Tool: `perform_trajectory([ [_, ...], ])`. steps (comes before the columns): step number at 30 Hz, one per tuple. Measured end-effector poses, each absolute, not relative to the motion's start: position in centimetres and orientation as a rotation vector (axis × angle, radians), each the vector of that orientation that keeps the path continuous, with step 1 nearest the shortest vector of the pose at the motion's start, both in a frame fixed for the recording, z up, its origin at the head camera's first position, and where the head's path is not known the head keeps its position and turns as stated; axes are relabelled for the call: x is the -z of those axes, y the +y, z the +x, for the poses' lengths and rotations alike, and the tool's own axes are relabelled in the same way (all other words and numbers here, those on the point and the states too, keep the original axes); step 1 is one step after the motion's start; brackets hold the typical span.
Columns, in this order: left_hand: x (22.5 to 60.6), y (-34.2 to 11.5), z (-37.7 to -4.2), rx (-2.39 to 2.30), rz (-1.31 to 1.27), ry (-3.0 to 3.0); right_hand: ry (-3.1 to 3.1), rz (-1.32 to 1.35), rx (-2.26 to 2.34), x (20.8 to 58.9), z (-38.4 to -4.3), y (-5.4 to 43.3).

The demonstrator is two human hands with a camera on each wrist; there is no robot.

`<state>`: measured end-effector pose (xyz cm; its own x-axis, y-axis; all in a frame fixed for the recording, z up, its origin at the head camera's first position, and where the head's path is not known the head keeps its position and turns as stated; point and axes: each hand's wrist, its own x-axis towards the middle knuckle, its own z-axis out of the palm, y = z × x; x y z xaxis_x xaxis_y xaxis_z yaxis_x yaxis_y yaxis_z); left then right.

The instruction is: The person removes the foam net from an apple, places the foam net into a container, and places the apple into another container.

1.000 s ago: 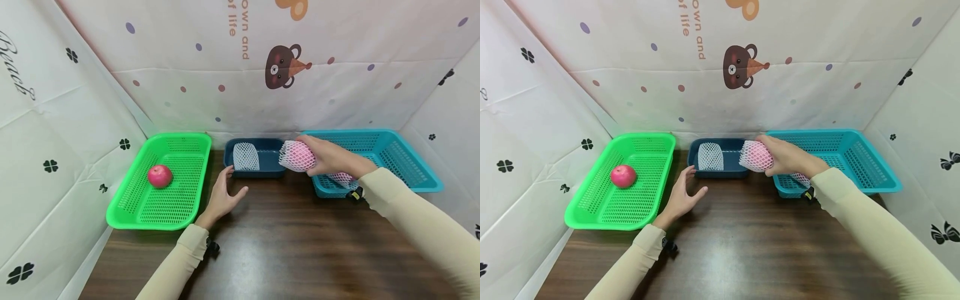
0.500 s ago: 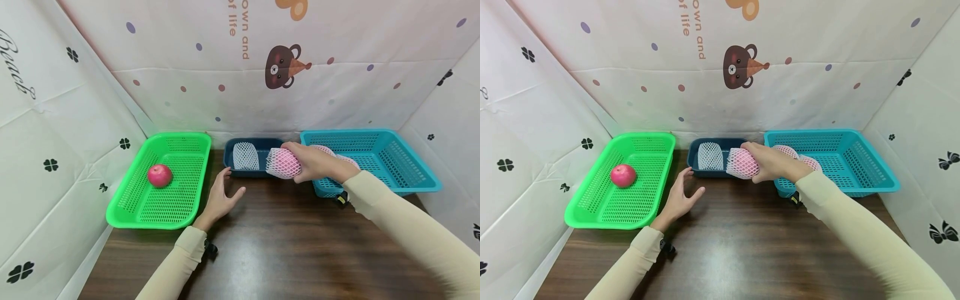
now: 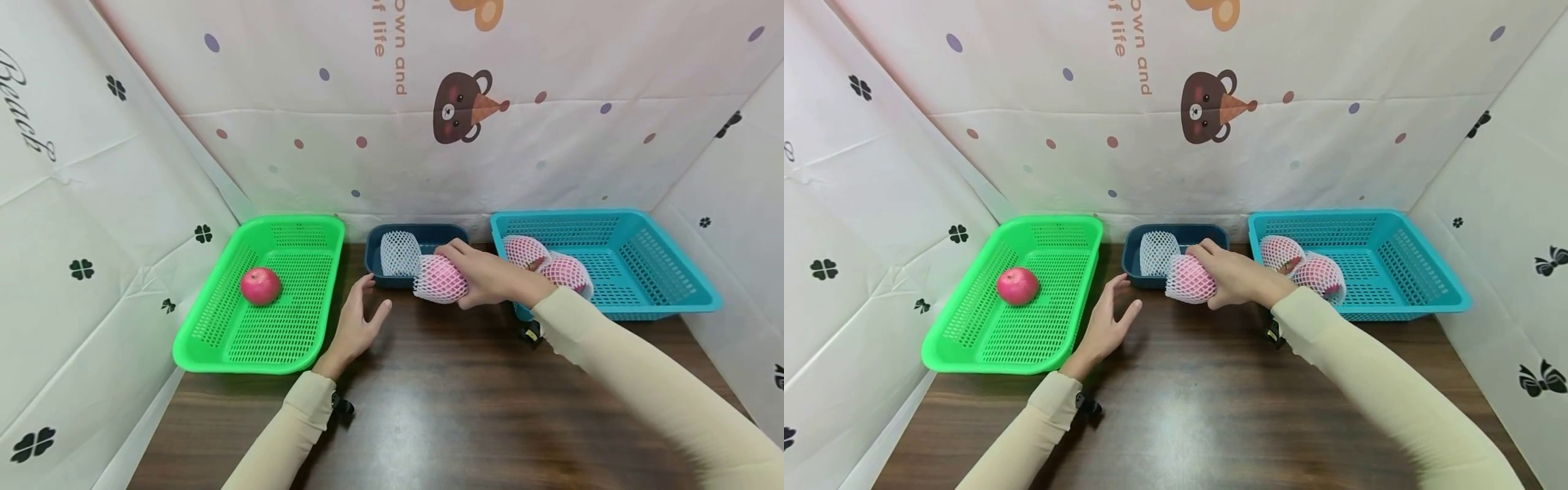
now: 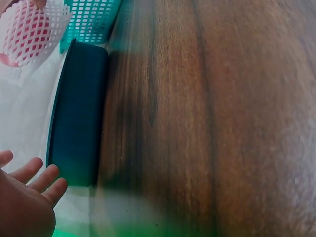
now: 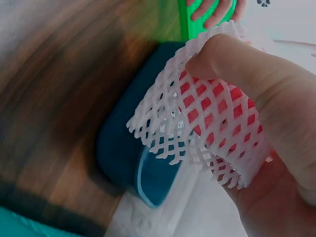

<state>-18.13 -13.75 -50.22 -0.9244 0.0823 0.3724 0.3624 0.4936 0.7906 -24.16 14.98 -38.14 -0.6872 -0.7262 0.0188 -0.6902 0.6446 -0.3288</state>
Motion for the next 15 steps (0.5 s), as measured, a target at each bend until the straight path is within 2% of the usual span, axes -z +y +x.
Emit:
perform_trajectory([
  [15, 50.6, -14.0, -18.0, 1.418, -0.366, -2.450, 2.692, -1.171, 0.541, 40.1, -23.6, 12.5],
])
